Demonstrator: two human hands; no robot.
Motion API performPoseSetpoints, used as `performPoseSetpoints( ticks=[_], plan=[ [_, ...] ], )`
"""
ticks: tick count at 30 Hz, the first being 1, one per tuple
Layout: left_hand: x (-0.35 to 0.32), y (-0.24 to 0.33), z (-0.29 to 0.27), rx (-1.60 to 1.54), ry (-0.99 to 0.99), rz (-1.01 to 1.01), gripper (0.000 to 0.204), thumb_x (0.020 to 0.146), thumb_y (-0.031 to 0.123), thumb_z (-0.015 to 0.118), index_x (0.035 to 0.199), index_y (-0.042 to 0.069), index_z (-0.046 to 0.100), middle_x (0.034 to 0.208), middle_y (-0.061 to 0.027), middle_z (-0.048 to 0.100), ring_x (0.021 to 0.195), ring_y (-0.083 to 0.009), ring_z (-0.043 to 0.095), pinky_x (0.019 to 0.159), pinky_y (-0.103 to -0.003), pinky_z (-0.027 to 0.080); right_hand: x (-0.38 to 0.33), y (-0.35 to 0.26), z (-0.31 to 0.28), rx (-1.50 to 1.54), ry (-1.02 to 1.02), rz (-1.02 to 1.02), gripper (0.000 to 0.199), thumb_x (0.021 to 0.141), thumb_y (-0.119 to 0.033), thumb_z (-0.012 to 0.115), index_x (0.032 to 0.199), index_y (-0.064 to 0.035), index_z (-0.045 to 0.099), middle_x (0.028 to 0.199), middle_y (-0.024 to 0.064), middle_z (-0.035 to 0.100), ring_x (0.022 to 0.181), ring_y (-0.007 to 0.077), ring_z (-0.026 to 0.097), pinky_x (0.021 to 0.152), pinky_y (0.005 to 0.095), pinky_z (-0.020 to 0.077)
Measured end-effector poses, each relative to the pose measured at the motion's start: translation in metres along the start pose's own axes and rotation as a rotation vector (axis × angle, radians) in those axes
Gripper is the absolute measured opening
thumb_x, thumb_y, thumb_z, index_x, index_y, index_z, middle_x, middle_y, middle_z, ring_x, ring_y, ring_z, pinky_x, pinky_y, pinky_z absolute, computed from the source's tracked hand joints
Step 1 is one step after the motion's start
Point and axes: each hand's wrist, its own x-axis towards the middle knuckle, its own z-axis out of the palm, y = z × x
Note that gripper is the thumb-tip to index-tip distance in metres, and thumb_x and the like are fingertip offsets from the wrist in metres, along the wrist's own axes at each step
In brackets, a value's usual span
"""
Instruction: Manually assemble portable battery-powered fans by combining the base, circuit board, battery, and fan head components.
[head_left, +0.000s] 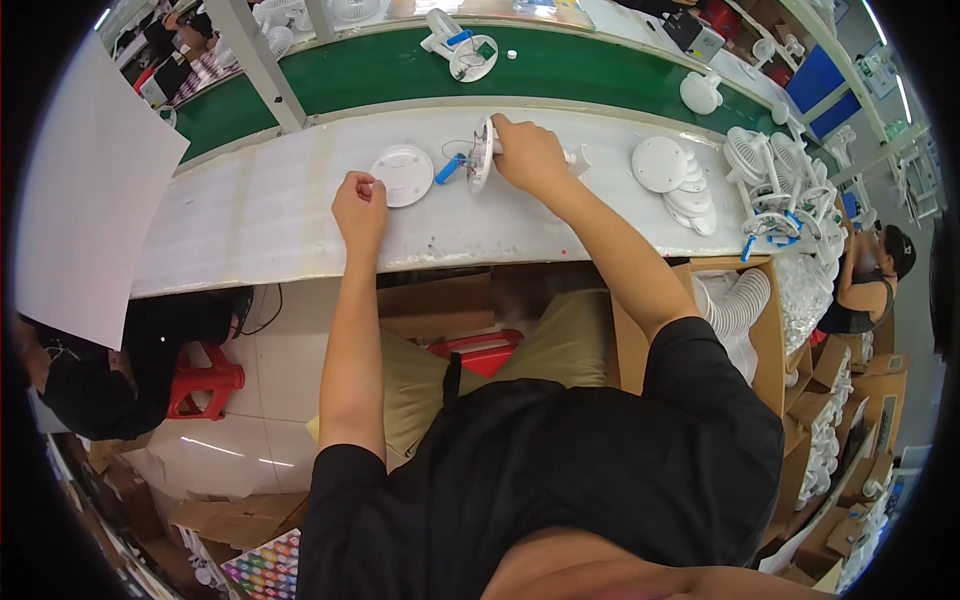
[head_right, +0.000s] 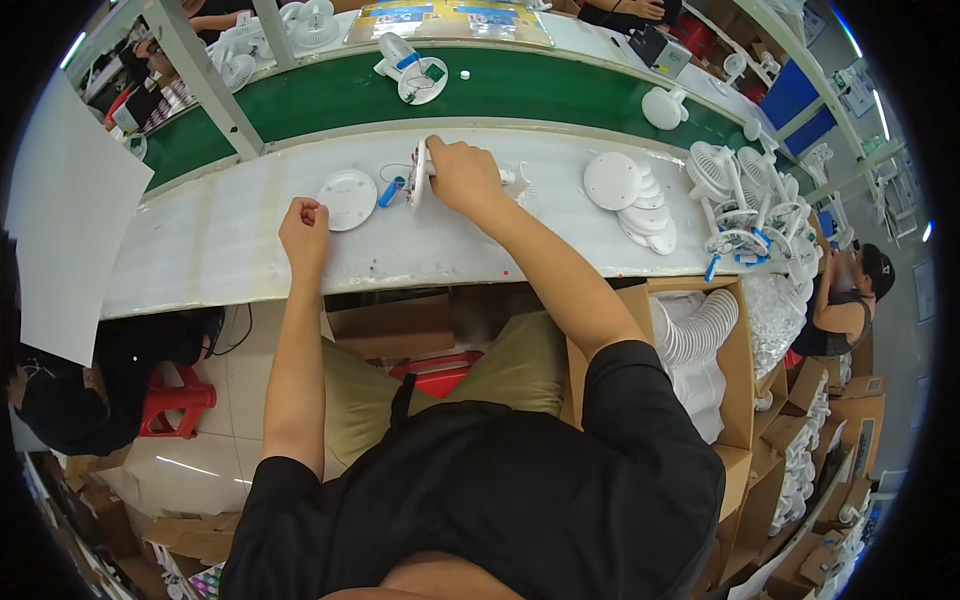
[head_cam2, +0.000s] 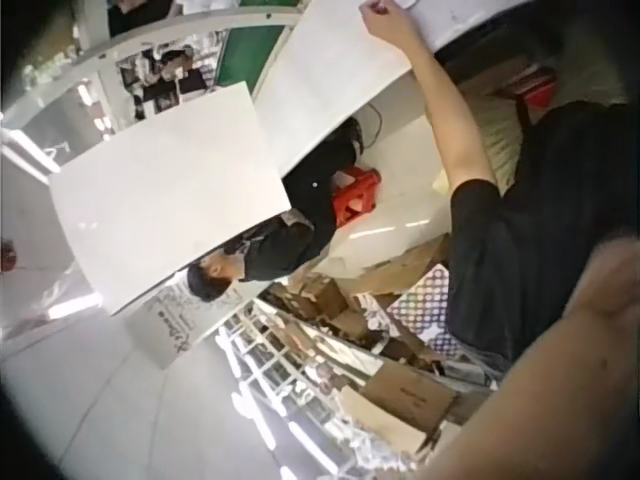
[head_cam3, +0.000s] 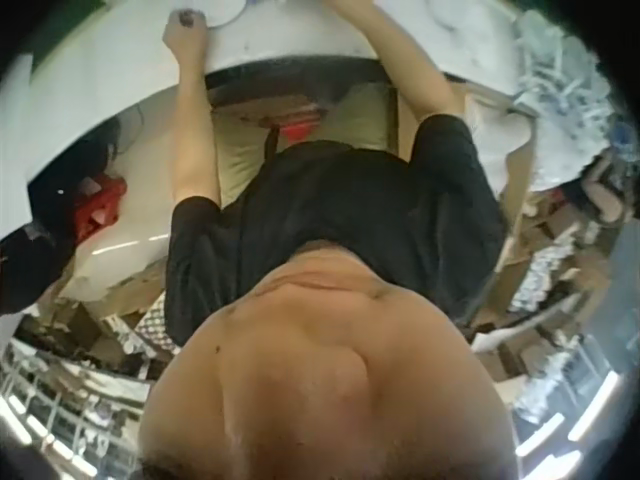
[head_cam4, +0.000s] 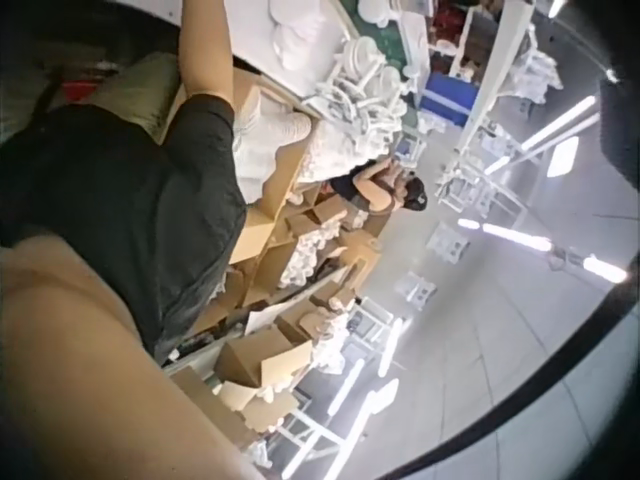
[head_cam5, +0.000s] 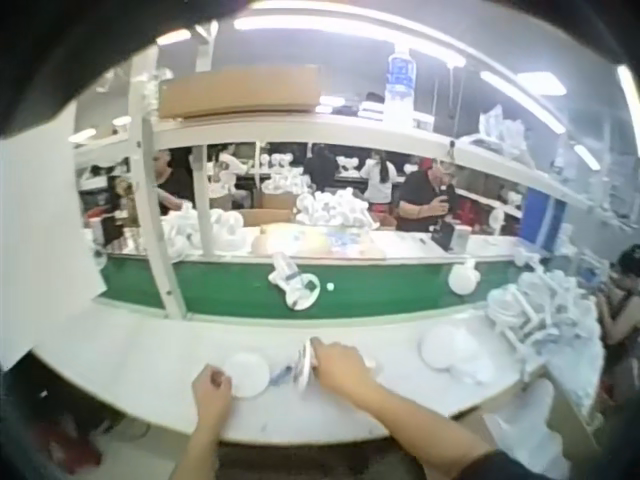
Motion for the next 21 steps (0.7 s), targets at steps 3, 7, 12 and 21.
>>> performPoseSetpoints(
  ticks=[3,7,12,21],
  plan=[
    [0.001,0.002,0.001,0.105,-0.028,0.045,0.013,0.084,0.009,0.063,0.095,0.002,0.061,0.08,-0.0065,0.055,0.071,-0.0169,0.052,0.068,-0.028,0.046,-0.005,0.002,0.001,0.063,0.047,0.071,0.024,0.08,-0.013,0.064,0.102,-0.0078,0.057,0.079,0.0142,0.068,0.07,0.035,0.067,0.063,0.0431,0.0512],
    [-0.004,0.0,0.011,0.269,0.202,0.117,0.021,0.082,0.008,0.06,0.101,-0.001,0.061,0.085,-0.0111,0.059,0.076,-0.0229,0.056,0.074,-0.033,0.048,-0.013,0.009,0.032,0.066,0.184,-0.033,0.024,0.079,-0.01,0.064,0.103,-0.0088,0.06,0.079,0.0118,0.068,0.07,0.0351,0.066,0.064,0.0428,0.051],
    [0.06,-0.033,-0.002,0.494,0.115,0.333,0.033,0.081,0.012,0.059,0.111,-0.003,0.06,0.096,-0.0189,0.065,0.087,-0.0317,0.061,0.082,-0.037,0.049,0.03,-0.001,0.048,0.193,0.464,-0.168,0.021,0.078,-0.012,0.061,0.099,-0.0113,0.065,0.091,0.0103,0.066,0.08,0.0319,0.064,0.066,0.0412,0.0491],
    [0.042,-0.005,-0.027,0.415,0.002,0.134,0.029,0.079,0.009,0.057,0.106,0.0,0.061,0.085,-0.0152,0.065,0.075,-0.0284,0.059,0.075,-0.036,0.05,-0.004,-0.103,0.007,0.528,0.19,0.423,0.031,0.088,-0.024,0.058,0.114,-0.0084,0.054,0.093,0.0164,0.065,0.075,0.0374,0.065,0.067,0.0467,0.0497]
  ],
)
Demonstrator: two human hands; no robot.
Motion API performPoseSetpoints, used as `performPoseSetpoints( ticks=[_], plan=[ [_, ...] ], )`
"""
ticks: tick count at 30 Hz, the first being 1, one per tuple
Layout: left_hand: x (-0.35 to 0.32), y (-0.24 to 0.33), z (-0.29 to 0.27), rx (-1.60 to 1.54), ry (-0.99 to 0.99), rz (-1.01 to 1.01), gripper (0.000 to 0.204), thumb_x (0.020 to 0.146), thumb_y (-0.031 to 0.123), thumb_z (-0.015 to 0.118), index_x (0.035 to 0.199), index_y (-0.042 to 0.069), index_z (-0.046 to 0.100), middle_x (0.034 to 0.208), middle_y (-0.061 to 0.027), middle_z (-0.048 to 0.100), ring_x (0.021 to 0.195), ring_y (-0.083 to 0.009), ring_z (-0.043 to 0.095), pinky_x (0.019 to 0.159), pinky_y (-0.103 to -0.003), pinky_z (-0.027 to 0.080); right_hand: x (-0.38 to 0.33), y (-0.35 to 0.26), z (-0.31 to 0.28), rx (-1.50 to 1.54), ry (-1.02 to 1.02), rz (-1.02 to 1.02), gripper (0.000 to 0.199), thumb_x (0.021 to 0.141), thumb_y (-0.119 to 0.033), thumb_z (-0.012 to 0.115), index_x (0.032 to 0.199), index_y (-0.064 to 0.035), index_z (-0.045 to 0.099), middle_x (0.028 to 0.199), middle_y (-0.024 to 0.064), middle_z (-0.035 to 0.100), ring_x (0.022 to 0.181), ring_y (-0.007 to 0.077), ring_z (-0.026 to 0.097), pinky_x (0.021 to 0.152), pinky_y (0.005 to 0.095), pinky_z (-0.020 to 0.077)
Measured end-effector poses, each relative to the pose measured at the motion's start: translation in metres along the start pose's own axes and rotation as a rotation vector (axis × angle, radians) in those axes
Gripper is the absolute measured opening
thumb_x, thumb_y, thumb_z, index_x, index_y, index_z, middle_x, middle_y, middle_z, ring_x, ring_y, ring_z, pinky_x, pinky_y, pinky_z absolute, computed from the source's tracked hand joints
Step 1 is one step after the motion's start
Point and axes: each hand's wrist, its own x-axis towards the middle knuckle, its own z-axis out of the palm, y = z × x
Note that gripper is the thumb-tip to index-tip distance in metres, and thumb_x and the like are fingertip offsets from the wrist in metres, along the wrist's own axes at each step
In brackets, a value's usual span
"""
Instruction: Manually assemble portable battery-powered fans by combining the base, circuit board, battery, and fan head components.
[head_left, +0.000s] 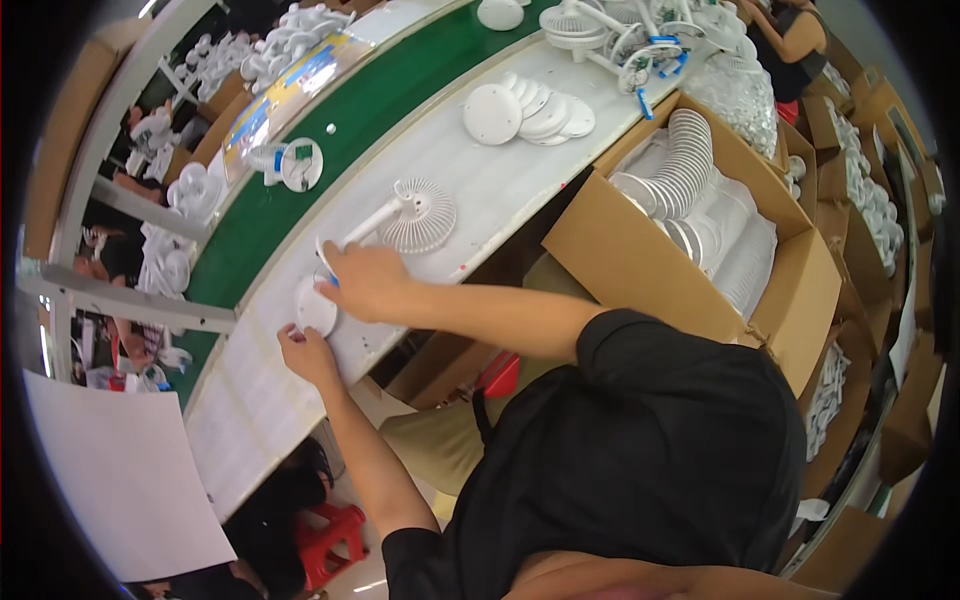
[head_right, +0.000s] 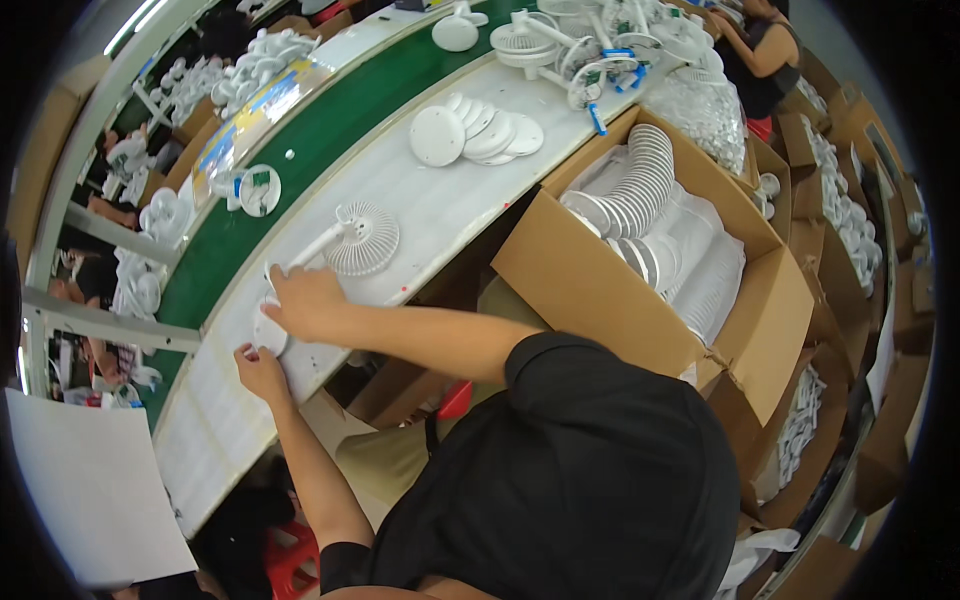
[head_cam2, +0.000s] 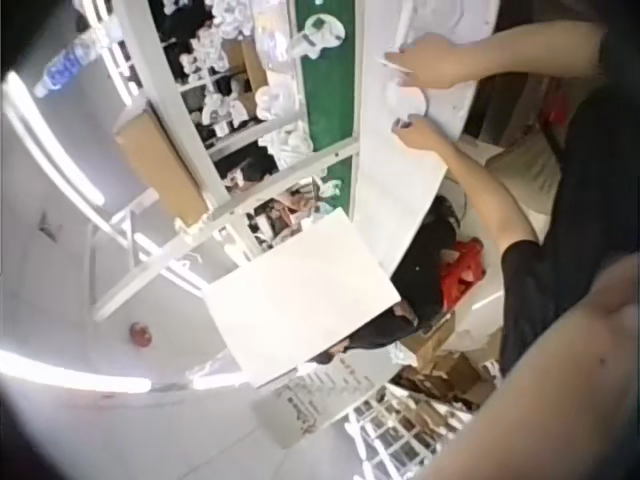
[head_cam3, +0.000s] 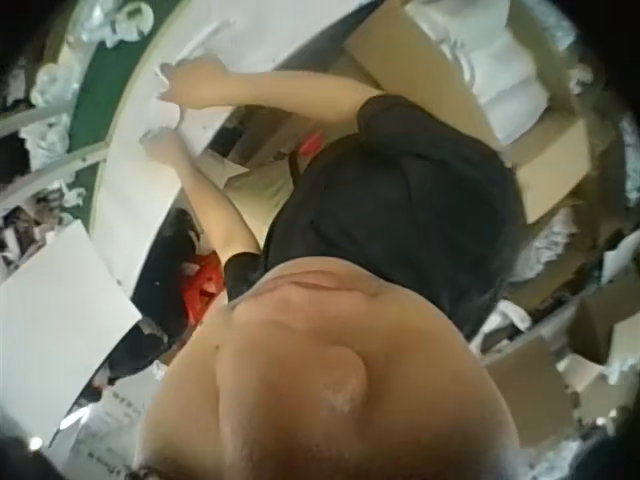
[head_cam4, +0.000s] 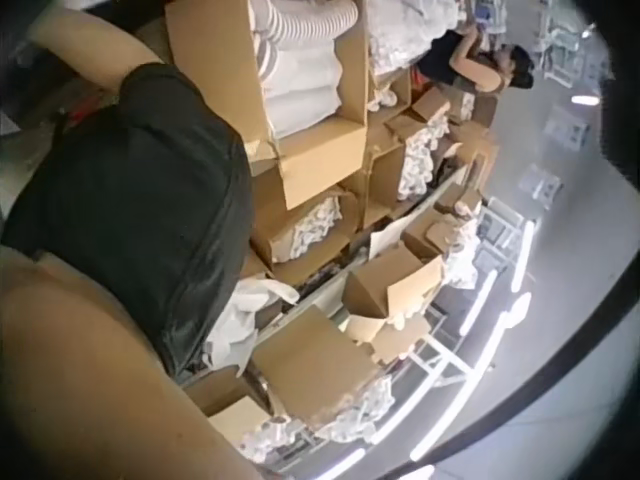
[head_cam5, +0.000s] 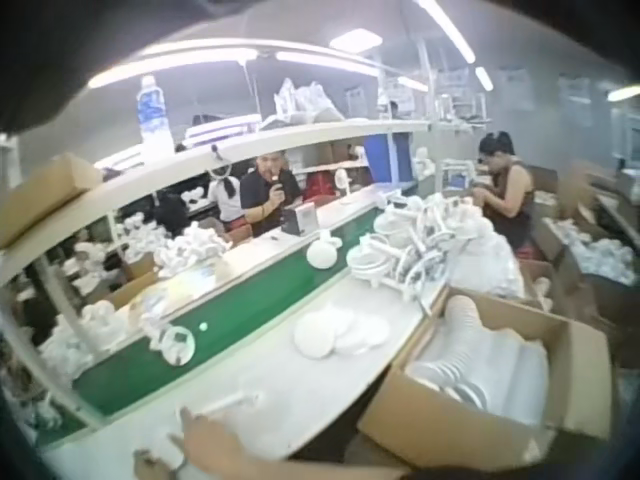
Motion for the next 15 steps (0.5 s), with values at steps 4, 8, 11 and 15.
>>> performPoseSetpoints(
  ticks=[4,8,11,15],
  plan=[
    [-0.004,0.0,-0.005,0.027,0.006,0.035,0.025,0.079,0.009,0.056,0.103,0.001,0.061,0.083,-0.014,0.064,0.074,-0.0274,0.058,0.073,-0.036,0.049,0.014,0.013,0.023,0.08,0.015,0.066,0.035,0.089,-0.025,0.058,0.119,-0.0089,0.051,0.089,0.0172,0.066,0.075,0.0388,0.066,0.067,0.0478,0.0499],
    [0.016,-0.01,-0.001,0.036,0.053,0.081,0.022,0.079,0.008,0.056,0.1,0.001,0.061,0.082,-0.0128,0.063,0.072,-0.0264,0.057,0.072,-0.035,0.049,0.023,0.028,0.013,0.159,-0.03,0.069,0.039,0.086,-0.021,0.06,0.123,-0.0098,0.053,0.086,0.0156,0.068,0.076,0.0362,0.066,0.068,0.0425,0.051],
    [0.013,-0.018,0.005,0.02,0.084,0.105,0.02,0.08,0.007,0.055,0.097,0.001,0.061,0.081,-0.0116,0.062,0.071,-0.0253,0.056,0.071,-0.034,0.048,0.014,0.047,-0.038,0.518,0.101,-0.016,0.038,0.082,-0.017,0.064,0.118,-0.0096,0.059,0.088,0.0116,0.069,0.076,0.0297,0.066,0.07,0.0381,0.0515],
    [0.009,-0.025,0.011,0.009,0.045,0.058,0.019,0.08,0.007,0.054,0.097,0.001,0.061,0.081,-0.011,0.062,0.071,-0.0241,0.055,0.07,-0.034,0.048,0.032,0.12,-0.127,1.011,-0.035,0.093,0.034,0.081,-0.013,0.071,0.112,-0.0008,0.063,0.093,0.0087,0.069,0.083,0.0179,0.065,0.074,0.0308,0.0537]
  ],
)
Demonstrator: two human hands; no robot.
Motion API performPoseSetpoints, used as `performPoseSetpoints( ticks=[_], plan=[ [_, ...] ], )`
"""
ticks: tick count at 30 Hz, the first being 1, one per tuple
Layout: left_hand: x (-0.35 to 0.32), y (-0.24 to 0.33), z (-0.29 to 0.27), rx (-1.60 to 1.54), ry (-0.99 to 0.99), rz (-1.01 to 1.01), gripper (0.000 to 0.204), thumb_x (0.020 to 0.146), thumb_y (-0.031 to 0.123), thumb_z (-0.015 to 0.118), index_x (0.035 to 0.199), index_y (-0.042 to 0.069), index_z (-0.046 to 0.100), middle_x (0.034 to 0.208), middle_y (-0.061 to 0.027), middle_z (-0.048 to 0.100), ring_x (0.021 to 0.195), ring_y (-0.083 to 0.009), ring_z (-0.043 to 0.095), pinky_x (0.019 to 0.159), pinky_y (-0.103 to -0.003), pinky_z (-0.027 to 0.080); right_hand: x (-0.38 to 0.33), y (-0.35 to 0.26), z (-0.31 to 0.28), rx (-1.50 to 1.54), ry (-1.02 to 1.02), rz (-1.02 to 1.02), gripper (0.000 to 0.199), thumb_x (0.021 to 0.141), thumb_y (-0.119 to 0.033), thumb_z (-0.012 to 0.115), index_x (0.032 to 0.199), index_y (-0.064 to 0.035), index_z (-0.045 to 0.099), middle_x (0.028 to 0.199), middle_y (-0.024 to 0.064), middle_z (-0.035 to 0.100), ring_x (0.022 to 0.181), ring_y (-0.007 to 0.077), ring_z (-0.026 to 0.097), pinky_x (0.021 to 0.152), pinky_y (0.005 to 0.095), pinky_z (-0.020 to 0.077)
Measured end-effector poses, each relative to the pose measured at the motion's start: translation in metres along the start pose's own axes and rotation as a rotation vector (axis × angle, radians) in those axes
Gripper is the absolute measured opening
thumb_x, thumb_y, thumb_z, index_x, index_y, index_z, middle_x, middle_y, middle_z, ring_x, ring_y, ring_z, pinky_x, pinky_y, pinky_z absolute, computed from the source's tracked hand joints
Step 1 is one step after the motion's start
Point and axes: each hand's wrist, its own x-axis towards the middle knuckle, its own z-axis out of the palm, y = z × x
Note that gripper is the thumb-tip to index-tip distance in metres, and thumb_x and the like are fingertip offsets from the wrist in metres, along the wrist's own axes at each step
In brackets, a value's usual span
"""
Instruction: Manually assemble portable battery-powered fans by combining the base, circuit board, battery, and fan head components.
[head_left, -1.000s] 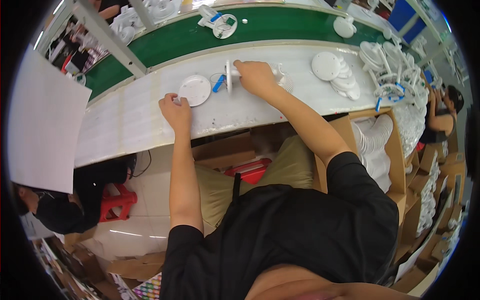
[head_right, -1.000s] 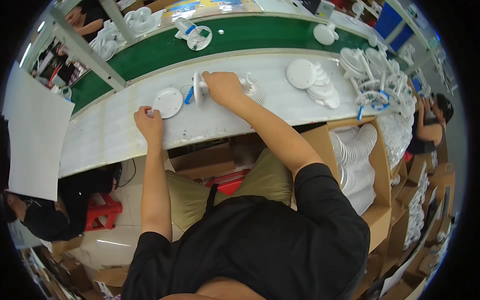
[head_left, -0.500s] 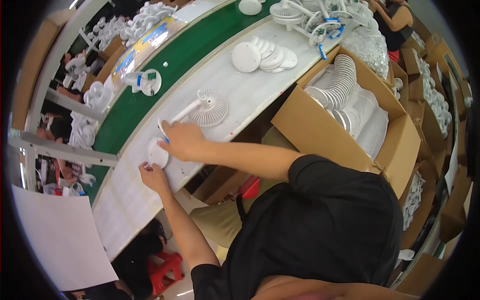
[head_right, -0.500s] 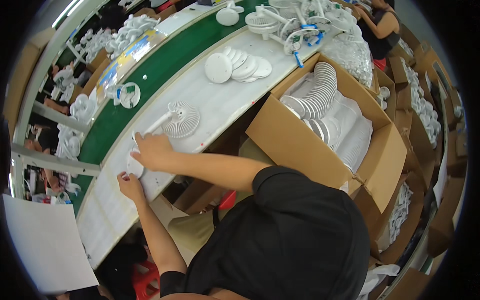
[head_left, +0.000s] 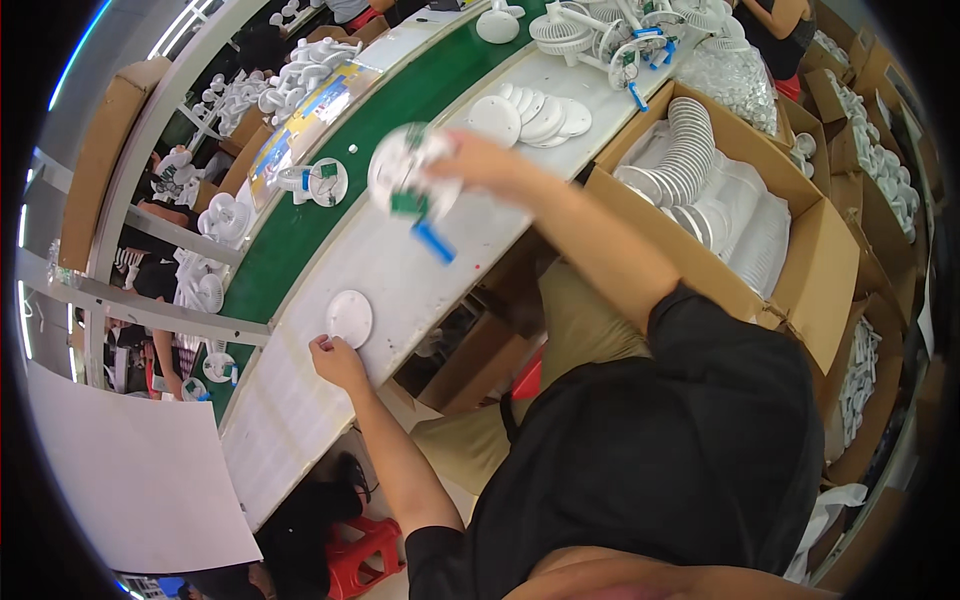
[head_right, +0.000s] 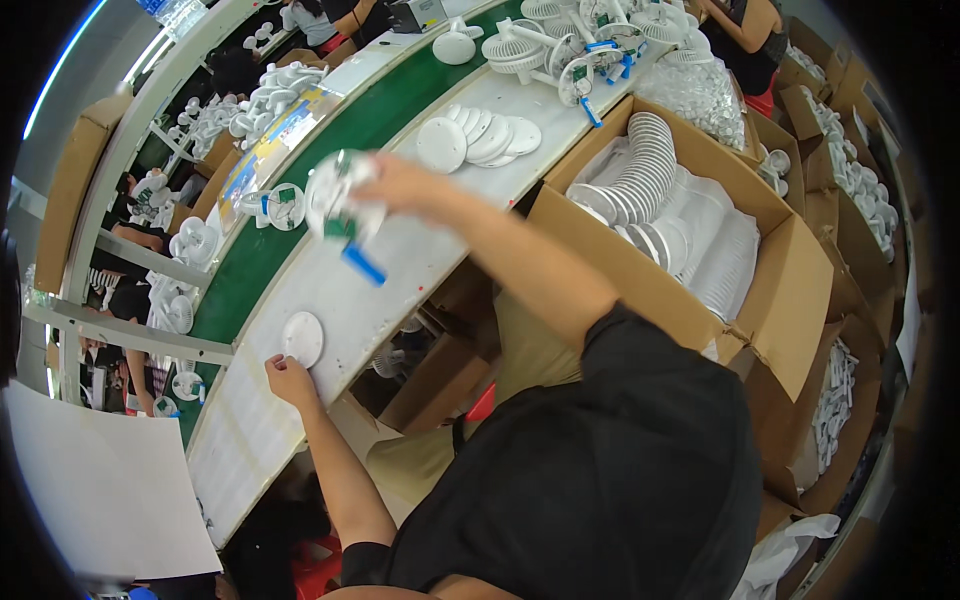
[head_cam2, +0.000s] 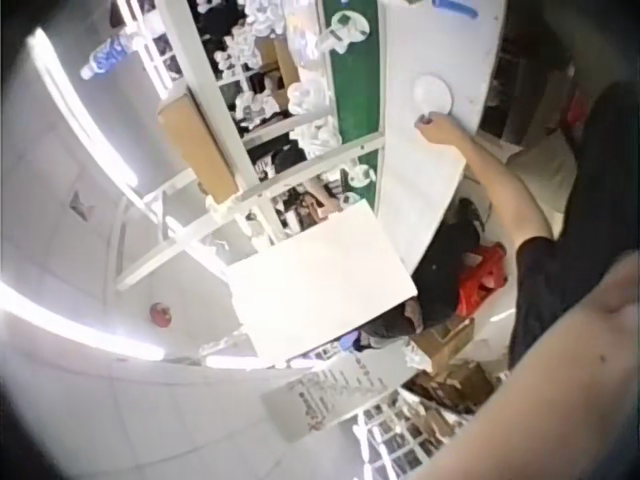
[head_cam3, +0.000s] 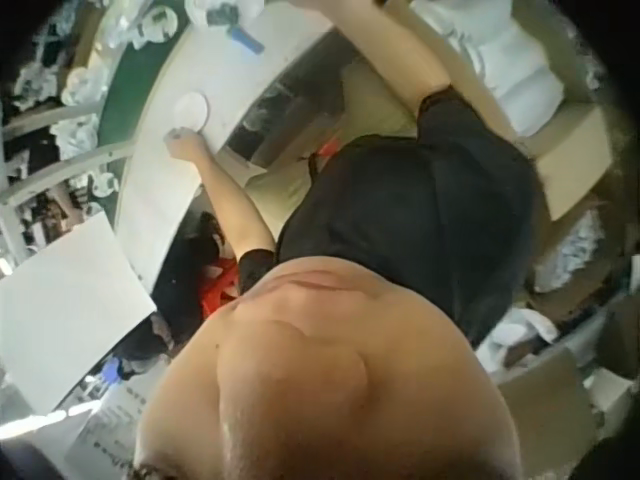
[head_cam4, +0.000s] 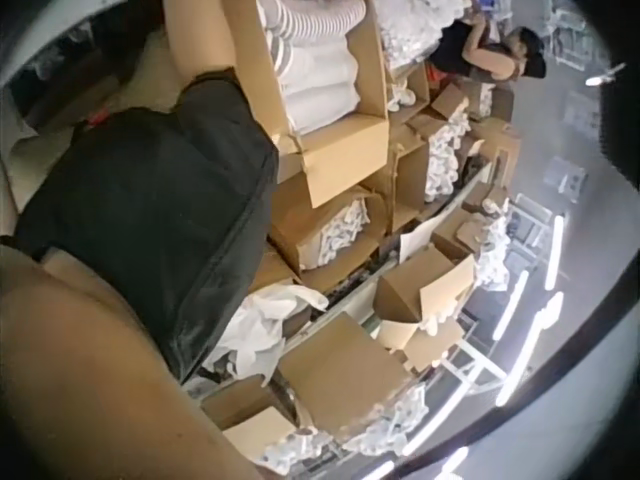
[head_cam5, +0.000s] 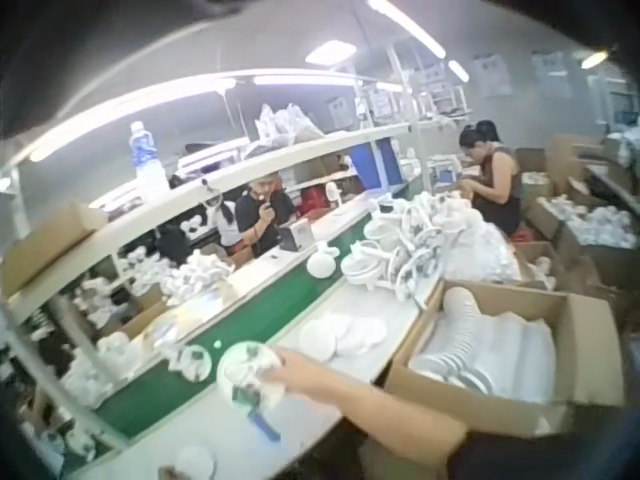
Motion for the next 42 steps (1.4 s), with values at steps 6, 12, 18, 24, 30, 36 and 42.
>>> performPoseSetpoints(
  ticks=[6,12,18,24,30,36,42],
  plan=[
    [0.098,-0.067,0.055,-0.023,-0.007,0.024,0.018,0.081,0.006,0.054,0.097,0.001,0.061,0.08,-0.0101,0.061,0.07,-0.0227,0.054,0.07,-0.033,0.048,0.134,-0.034,-0.124,-0.022,-0.181,-0.133,0.045,0.085,-0.002,0.064,0.129,0.0021,0.054,0.112,0.0134,0.067,0.098,0.0182,0.066,0.087,0.0283,0.0549],
    [0.105,-0.073,0.063,-0.074,-0.038,0.031,0.018,0.081,0.006,0.054,0.097,0.001,0.061,0.08,-0.0096,0.061,0.07,-0.0219,0.054,0.07,-0.032,0.048,0.168,-0.031,-0.274,-0.96,-0.024,0.251,0.047,0.08,-0.005,0.061,0.127,-0.0145,0.066,0.114,0.0035,0.068,0.093,0.023,0.065,0.088,0.0337,0.0537],
    [0.1,-0.081,0.062,-0.071,-0.017,-0.009,0.018,0.081,0.006,0.054,0.097,0.0,0.061,0.08,-0.0101,0.061,0.069,-0.0225,0.054,0.07,-0.032,0.048,0.135,0.019,-0.218,-1.77,0.38,-0.064,0.037,0.087,-0.012,0.058,0.122,-0.0194,0.068,0.128,0.0076,0.064,0.114,0.0355,0.06,0.095,0.0397,0.0495],
    [0.085,-0.066,0.059,-0.004,0.009,0.04,0.02,0.081,0.006,0.055,0.098,0.0,0.061,0.08,-0.0114,0.061,0.07,-0.0245,0.055,0.07,-0.034,0.049,0.156,0.059,-0.179,-1.908,0.26,0.197,0.038,0.094,-0.042,0.05,0.119,-0.0208,0.069,0.132,0.0098,0.059,0.118,0.035,0.055,0.094,0.0595,0.0432],
    [0.042,-0.026,0.07,0.05,0.062,0.035,0.022,0.078,0.005,0.057,0.099,0.002,0.063,0.077,-0.0084,0.061,0.068,-0.0224,0.055,0.067,-0.033,0.048,0.122,0.059,-0.173,-1.695,0.643,-0.17,0.031,0.087,-0.028,0.059,0.111,-0.0119,0.07,0.122,0.0125,0.062,0.107,0.0361,0.06,0.089,0.0516,0.047],
    [0.01,0.01,0.054,-0.055,-0.211,-0.047,0.026,0.077,0.006,0.06,0.102,0.007,0.065,0.074,-0.0028,0.06,0.062,-0.0188,0.053,0.061,-0.03,0.045,0.17,0.087,-0.067,-0.84,0.01,-0.179,0.035,0.084,-0.011,0.065,0.119,-0.0107,0.067,0.111,0.0062,0.067,0.099,0.0212,0.063,0.086,0.0323,0.0506],
    [-0.031,0.043,0.042,-0.157,-0.424,0.038,0.03,0.077,0.008,0.063,0.107,0.009,0.066,0.075,-0.0004,0.062,0.059,-0.0174,0.052,0.058,-0.03,0.043,0.22,0.131,0.042,-1.36,0.353,-0.717,0.049,0.077,-0.012,0.068,0.126,-0.0108,0.063,0.115,0.0111,0.066,0.103,0.0268,0.063,0.089,0.0328,0.05]
  ],
)
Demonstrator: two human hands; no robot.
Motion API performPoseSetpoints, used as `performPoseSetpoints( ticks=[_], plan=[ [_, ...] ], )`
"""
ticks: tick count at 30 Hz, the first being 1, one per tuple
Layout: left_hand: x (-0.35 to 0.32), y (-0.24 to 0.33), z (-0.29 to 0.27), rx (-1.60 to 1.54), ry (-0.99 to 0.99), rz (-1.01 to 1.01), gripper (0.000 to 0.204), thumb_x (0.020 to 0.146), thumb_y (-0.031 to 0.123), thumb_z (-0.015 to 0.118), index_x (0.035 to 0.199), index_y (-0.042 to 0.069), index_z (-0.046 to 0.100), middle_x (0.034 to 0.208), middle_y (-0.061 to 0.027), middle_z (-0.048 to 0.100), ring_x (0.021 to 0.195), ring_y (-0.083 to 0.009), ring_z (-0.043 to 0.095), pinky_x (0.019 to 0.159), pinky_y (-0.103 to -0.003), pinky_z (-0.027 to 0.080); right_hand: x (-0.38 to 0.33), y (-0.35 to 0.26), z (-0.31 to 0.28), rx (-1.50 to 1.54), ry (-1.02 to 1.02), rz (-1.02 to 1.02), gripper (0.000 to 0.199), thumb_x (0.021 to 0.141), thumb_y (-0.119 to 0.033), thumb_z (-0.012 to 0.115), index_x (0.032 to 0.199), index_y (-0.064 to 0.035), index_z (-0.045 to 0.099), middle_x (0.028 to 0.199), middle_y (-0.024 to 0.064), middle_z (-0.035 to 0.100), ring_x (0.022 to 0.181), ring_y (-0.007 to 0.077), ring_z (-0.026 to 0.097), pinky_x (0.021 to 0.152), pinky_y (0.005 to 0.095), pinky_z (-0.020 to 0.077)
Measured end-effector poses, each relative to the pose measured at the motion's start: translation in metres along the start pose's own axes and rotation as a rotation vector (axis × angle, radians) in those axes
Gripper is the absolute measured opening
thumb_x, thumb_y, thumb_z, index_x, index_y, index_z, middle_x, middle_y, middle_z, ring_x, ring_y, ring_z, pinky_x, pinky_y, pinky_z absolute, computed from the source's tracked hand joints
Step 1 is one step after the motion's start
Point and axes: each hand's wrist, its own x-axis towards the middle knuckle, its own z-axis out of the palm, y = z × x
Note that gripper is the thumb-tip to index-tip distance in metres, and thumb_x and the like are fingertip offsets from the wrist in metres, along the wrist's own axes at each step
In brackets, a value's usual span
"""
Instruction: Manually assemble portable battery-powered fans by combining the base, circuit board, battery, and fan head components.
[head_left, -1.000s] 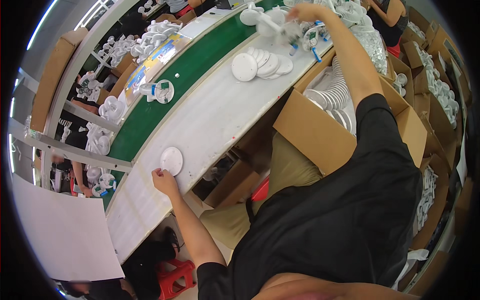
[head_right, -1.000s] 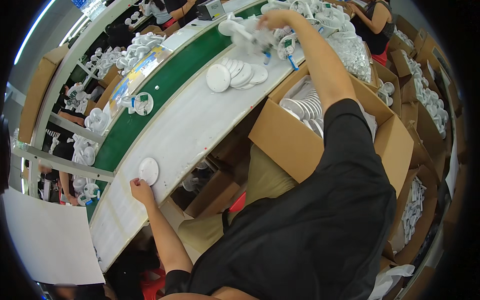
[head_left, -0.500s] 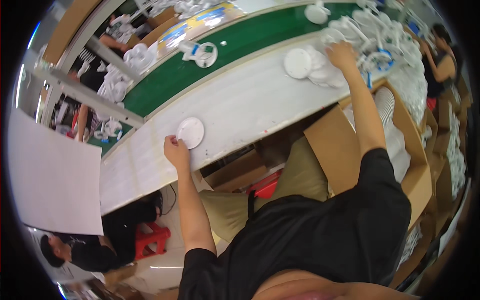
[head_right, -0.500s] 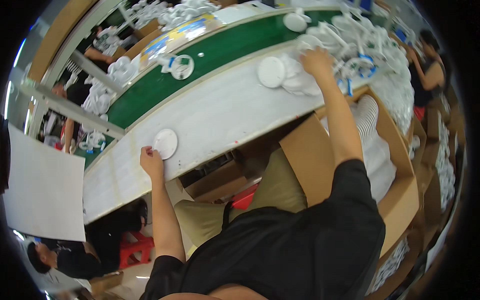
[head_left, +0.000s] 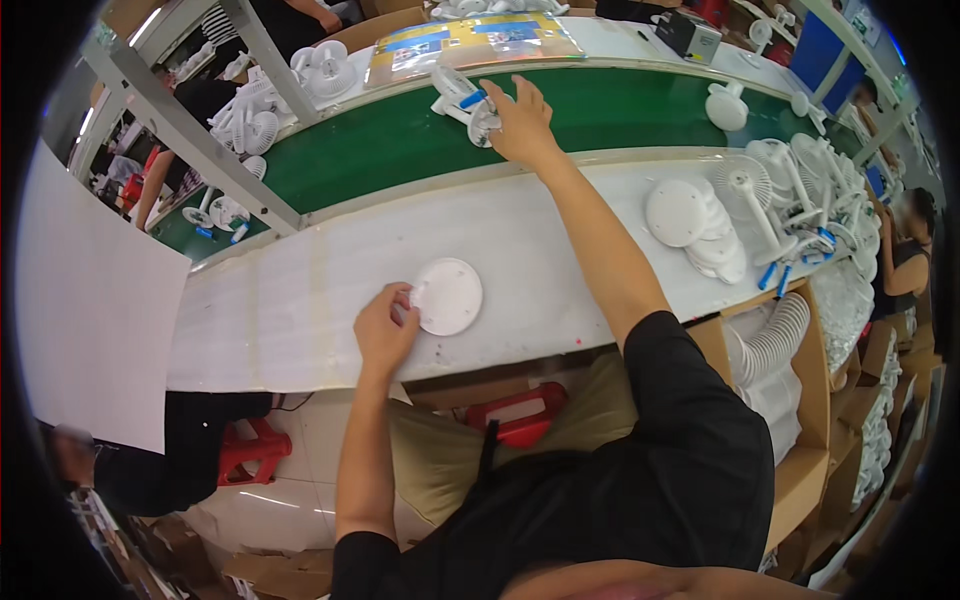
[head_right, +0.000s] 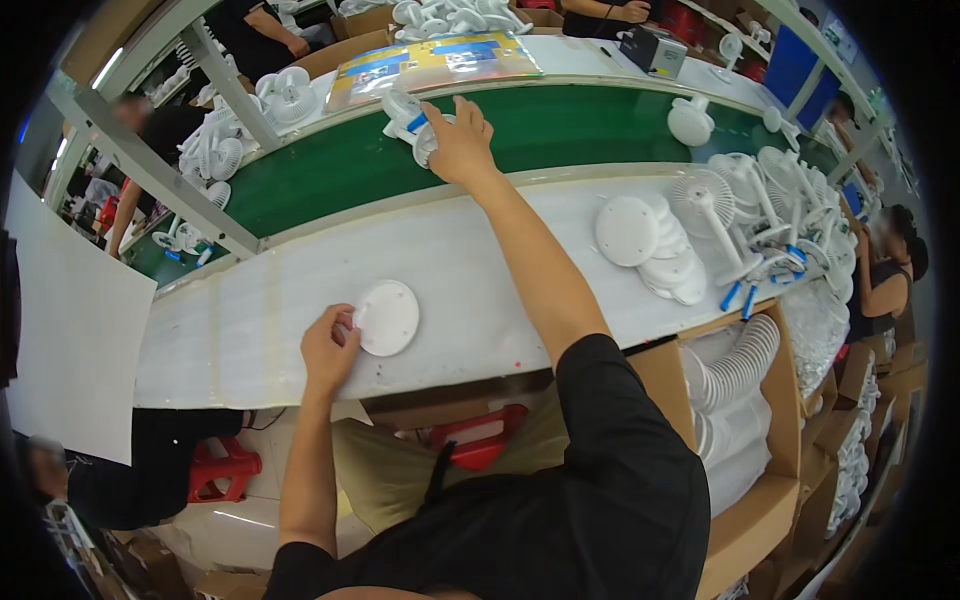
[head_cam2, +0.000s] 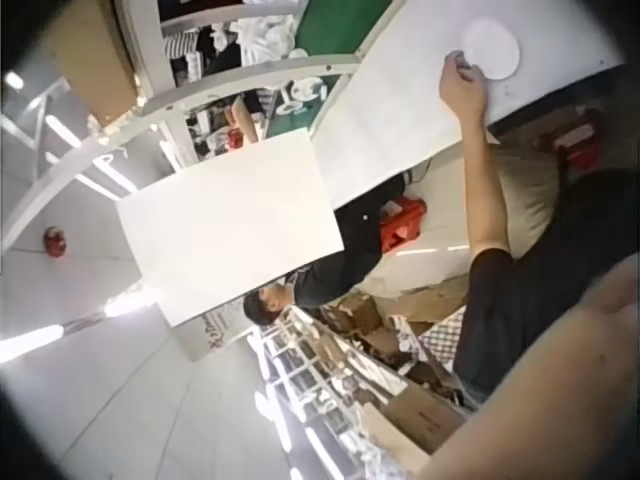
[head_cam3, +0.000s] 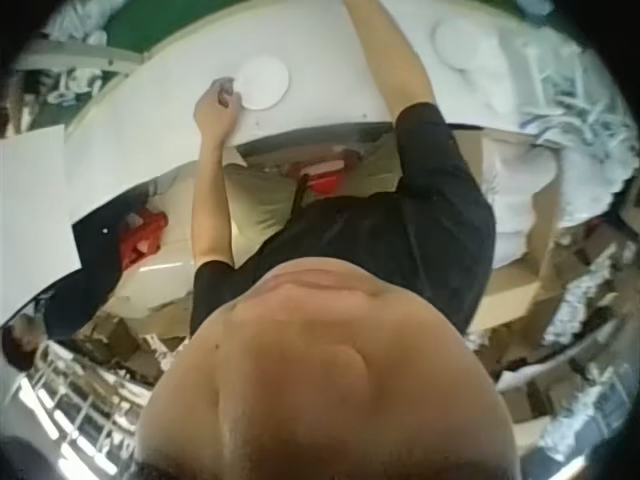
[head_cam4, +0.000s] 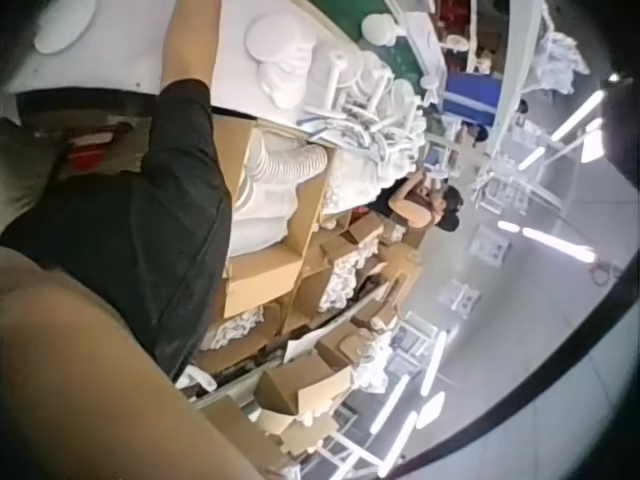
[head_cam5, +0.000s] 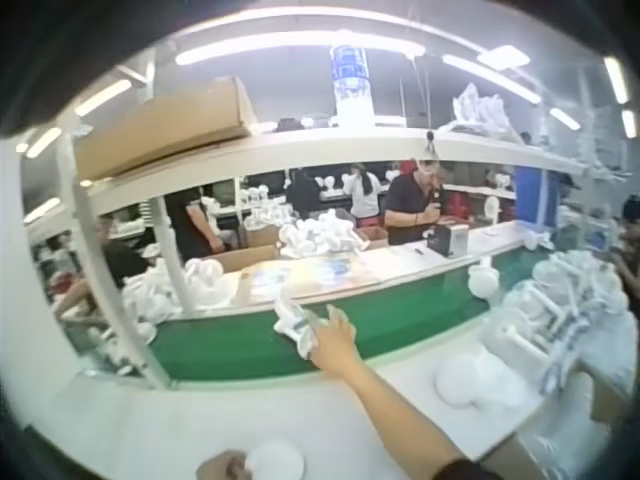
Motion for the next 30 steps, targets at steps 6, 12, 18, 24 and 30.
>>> performPoseSetpoints(
  ticks=[6,12,18,24,30],
  plan=[
    [-0.021,0.078,0.031,-0.045,-0.21,0.137,0.03,0.081,0.007,0.062,0.11,0.008,0.068,0.079,-0.0032,0.067,0.06,-0.0195,0.058,0.06,-0.033,0.047,0.014,0.026,0.025,0.206,-0.214,0.173,0.048,0.075,-0.009,0.068,0.123,-0.0103,0.063,0.113,0.0124,0.066,0.104,0.0308,0.062,0.089,0.0357,0.0497],
    [0.068,0.104,-0.02,-0.252,-0.22,0.095,0.027,0.084,0.01,0.061,0.11,0.007,0.067,0.077,-0.0045,0.066,0.063,-0.0164,0.055,0.06,-0.029,0.045,0.004,0.026,-0.032,0.693,-0.558,0.294,0.04,0.077,-0.007,0.067,0.117,-0.0076,0.063,0.11,0.0112,0.066,0.101,0.0278,0.062,0.087,0.0368,0.0503],
    [0.137,0.101,0.022,-0.384,-0.089,-0.162,0.027,0.086,0.007,0.058,0.112,0.004,0.062,0.092,-0.008,0.064,0.08,-0.0156,0.058,0.071,-0.027,0.047,-0.007,-0.022,-0.055,1.188,-0.635,0.574,0.028,0.08,-0.005,0.066,0.108,-0.0006,0.062,0.102,0.0141,0.064,0.092,0.0241,0.061,0.076,0.0327,0.0509],
    [0.118,0.139,-0.009,-0.739,0.115,-0.228,0.026,0.088,0.007,0.057,0.113,0.003,0.06,0.102,-0.0102,0.061,0.091,-0.0165,0.056,0.081,-0.026,0.045,0.012,-0.069,-0.127,1.795,-0.35,1.064,0.022,0.086,-0.002,0.06,0.107,0.0047,0.055,0.101,0.017,0.06,0.09,0.022,0.06,0.077,0.0301,0.0506],
    [0.089,0.186,-0.027,-1.201,0.135,-0.173,0.021,0.085,0.008,0.059,0.106,0.003,0.061,0.098,-0.0089,0.064,0.089,-0.0152,0.055,0.079,-0.026,0.046,-0.006,-0.118,-0.175,2.064,-0.136,1.151,0.026,0.09,-0.004,0.055,0.114,0.0056,0.051,0.107,0.0166,0.059,0.098,0.0214,0.059,0.087,0.0324,0.0499]
  ],
)
